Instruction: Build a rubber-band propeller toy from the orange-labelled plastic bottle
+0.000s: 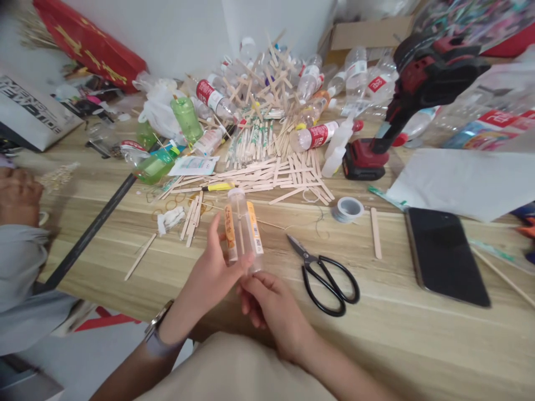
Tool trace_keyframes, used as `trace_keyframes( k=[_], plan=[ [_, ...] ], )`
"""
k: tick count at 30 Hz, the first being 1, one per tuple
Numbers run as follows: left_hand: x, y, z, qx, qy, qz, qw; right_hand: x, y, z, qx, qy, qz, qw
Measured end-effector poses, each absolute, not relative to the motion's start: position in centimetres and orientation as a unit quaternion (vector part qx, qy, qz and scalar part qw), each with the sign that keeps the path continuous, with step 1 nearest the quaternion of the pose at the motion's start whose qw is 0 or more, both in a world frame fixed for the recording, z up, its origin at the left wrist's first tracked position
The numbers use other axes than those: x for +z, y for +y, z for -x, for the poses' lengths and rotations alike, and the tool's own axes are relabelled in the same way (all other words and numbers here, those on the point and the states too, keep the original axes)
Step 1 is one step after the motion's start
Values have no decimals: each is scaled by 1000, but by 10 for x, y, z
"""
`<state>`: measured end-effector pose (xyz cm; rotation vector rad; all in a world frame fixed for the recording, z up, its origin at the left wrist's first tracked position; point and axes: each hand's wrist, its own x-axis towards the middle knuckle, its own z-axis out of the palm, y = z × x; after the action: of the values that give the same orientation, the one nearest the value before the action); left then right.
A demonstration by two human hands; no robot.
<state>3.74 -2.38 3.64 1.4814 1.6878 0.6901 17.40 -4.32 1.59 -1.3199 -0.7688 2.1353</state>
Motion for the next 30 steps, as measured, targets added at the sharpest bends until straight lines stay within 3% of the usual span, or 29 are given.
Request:
trace_keyframes(
  k=[6,14,17,20,24,30],
  plan=[
    [38,-27,-48,350,595,-570,446,24,-44,-180,718,-400,503,269],
    [35,-9,-52,357,533,-588,493,25,-38,-195,695,-384,522,311],
    [35,-5,-41,341,560,-638,403,27,-31,-202,680,-360,535,350],
    [33,-10,-26,233,556,-752,267,27,-26,-206,679,-350,538,357],
    [24,-30,-14,76,441,-868,213,23,-23,-204,687,-347,536,347],
    [5,-42,-15,0,368,-925,92,17,-23,-198,700,-348,533,323]
  ],
)
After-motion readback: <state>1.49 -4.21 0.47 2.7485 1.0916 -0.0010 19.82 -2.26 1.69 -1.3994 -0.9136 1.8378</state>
